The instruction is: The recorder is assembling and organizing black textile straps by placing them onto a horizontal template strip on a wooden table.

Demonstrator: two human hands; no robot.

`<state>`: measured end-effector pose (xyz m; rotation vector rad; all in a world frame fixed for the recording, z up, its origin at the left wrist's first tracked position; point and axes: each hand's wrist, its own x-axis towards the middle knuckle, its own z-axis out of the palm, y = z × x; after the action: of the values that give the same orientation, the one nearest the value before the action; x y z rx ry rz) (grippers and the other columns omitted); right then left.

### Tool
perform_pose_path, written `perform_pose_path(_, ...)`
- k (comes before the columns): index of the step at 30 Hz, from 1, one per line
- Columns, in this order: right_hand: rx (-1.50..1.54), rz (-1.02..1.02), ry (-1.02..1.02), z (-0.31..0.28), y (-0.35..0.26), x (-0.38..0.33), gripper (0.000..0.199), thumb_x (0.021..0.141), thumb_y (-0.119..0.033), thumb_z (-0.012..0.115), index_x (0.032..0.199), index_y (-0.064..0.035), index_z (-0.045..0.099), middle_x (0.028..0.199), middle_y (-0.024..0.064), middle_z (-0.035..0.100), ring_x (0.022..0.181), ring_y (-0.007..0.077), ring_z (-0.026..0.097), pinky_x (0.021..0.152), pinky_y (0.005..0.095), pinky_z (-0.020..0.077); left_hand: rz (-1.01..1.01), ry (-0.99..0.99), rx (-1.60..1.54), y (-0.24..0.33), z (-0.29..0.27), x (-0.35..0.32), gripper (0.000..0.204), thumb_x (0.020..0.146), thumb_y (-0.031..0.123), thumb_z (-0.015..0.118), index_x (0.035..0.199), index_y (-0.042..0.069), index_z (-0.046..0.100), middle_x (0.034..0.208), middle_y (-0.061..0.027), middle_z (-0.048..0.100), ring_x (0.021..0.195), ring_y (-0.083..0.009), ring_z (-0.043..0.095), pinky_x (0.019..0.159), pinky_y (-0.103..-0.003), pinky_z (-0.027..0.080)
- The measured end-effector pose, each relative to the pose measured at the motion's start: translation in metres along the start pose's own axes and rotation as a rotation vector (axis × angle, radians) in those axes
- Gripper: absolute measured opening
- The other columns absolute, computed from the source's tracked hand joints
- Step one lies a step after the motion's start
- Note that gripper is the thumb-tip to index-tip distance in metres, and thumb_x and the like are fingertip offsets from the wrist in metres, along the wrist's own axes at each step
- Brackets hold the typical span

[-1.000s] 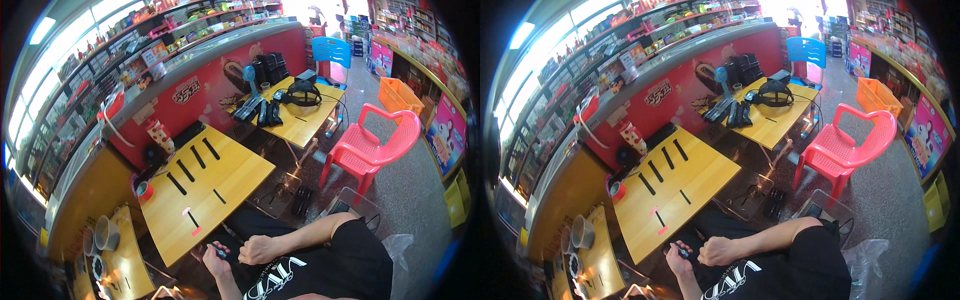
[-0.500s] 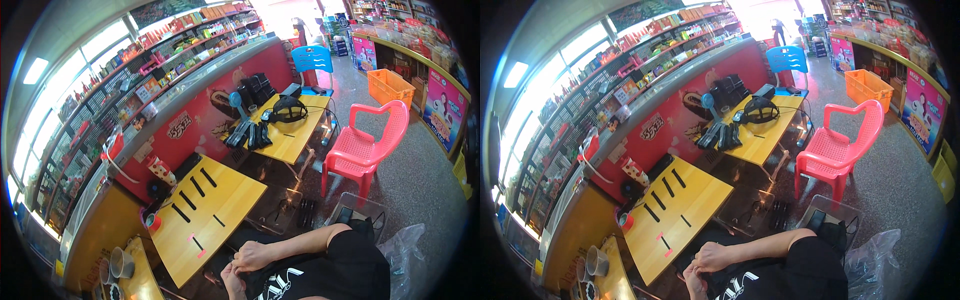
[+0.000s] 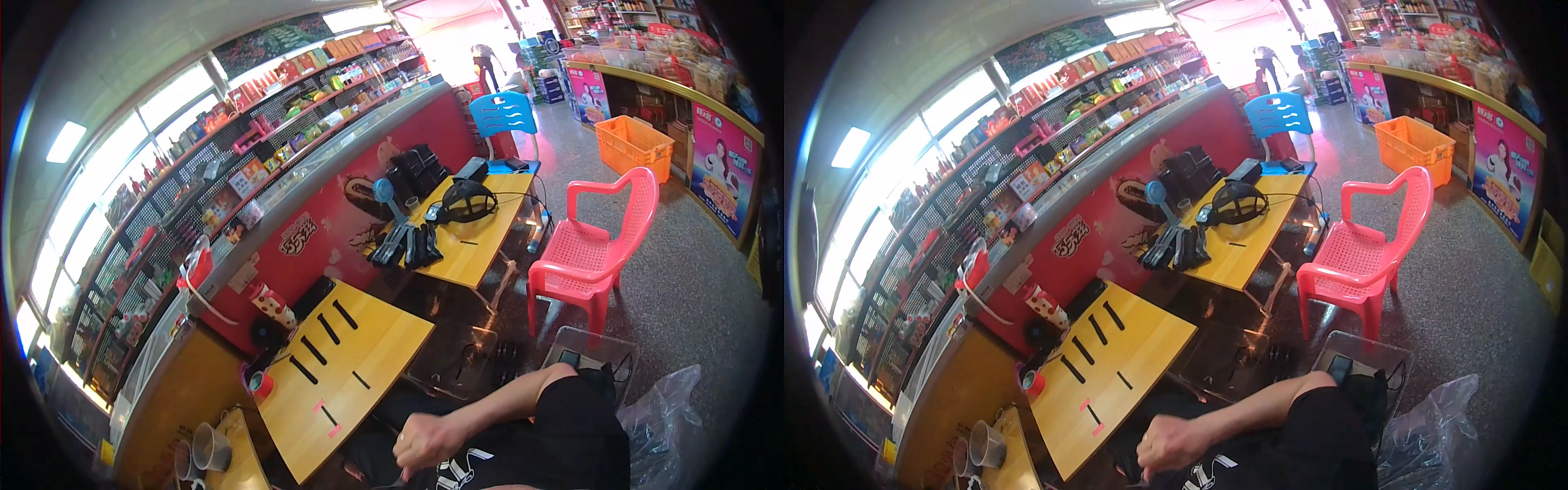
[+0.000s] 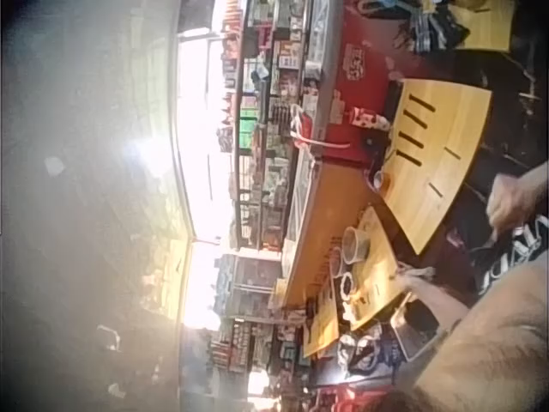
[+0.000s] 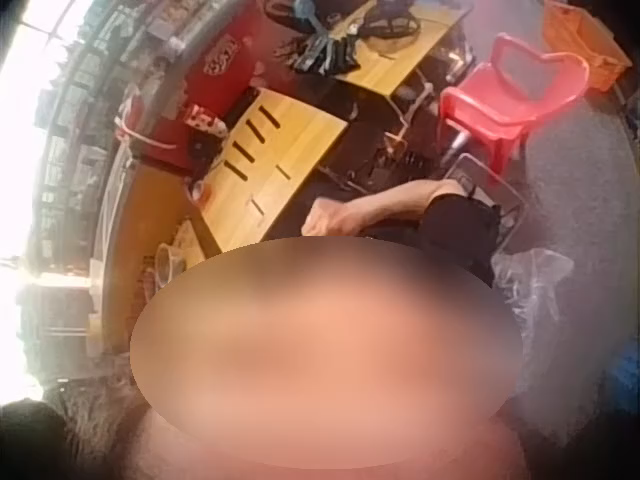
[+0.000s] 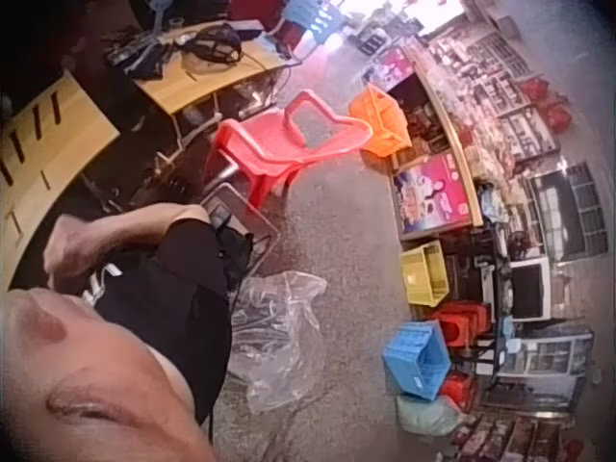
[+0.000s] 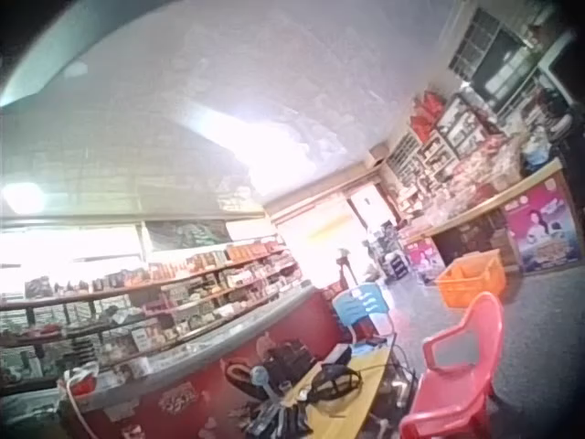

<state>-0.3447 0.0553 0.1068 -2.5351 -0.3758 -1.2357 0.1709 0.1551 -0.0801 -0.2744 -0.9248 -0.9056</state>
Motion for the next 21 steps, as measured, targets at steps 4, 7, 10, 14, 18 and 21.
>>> perform_pose_path(4,0.148,0.255,0.090,-0.060,0.027,0.000,0.006,0.085,-0.008,0.064,0.081,-0.0104,0.068,0.079,0.0062,0.069,0.073,0.0235,0.069,0.060,0.0326,0.0536,-0.065,0.916,0.321,-0.037,0.134,0.065,0.017,0.087,0.020,0.063,0.098,0.007,0.064,0.080,-0.0007,0.060,0.063,-0.0083,0.050,0.056,-0.023,0.041)
perform_pose_path(7,0.355,0.818,0.014,-0.108,0.053,0.002,0.007,0.090,-0.010,0.065,0.087,-0.0047,0.069,0.074,0.0048,0.067,0.069,0.0071,0.060,0.060,0.0269,0.0482,-0.395,0.916,0.834,-0.067,0.160,0.071,0.019,0.093,0.020,0.055,0.100,0.003,0.062,0.073,-0.0029,0.060,0.057,-0.0124,0.052,0.051,-0.027,0.044)
perform_pose_path(10,0.185,0.830,-0.157,-0.147,0.126,0.004,0.010,0.083,-0.006,0.068,0.076,0.0012,0.065,0.064,0.0003,0.061,0.056,0.0039,0.054,0.050,0.0229,0.0428,-0.859,0.667,0.721,-0.166,0.170,0.075,0.024,0.094,0.018,0.056,0.102,-0.004,0.063,0.075,-0.0103,0.062,0.063,-0.0205,0.059,0.057,-0.033,0.049)
perform_pose_path(14,-0.008,1.044,-0.063,-0.159,0.218,0.022,0.015,0.080,-0.013,0.070,0.074,0.0005,0.065,0.056,0.0001,0.056,0.059,0.0053,0.054,0.053,0.0250,0.0401,-1.245,0.560,0.427,-0.249,0.149,0.046,0.033,0.095,0.028,0.059,0.102,-0.004,0.064,0.074,-0.0079,0.061,0.061,-0.0170,0.059,0.056,-0.030,0.050)
perform_pose_path(18,-0.746,0.696,0.304,-0.145,0.284,0.041,0.021,0.080,-0.021,0.073,0.073,-0.0044,0.062,0.065,0.0112,0.059,0.061,0.0332,0.058,0.053,0.0373,0.0408,-1.354,0.585,0.200,-0.294,0.126,0.026,0.029,0.097,0.025,0.057,0.103,-0.002,0.064,0.076,-0.0065,0.063,0.063,-0.0147,0.061,0.058,-0.027,0.051)
perform_pose_path(21,-0.936,0.504,0.370,-0.134,0.313,0.030,0.021,0.082,-0.022,0.071,0.073,-0.0064,0.059,0.069,0.0111,0.058,0.063,0.0328,0.058,0.053,0.0402,0.0409,-1.362,0.612,0.102,-0.301,0.104,0.012,0.029,0.099,0.023,0.054,0.106,-0.003,0.063,0.074,-0.0072,0.063,0.060,-0.0146,0.061,0.058,-0.026,0.051)
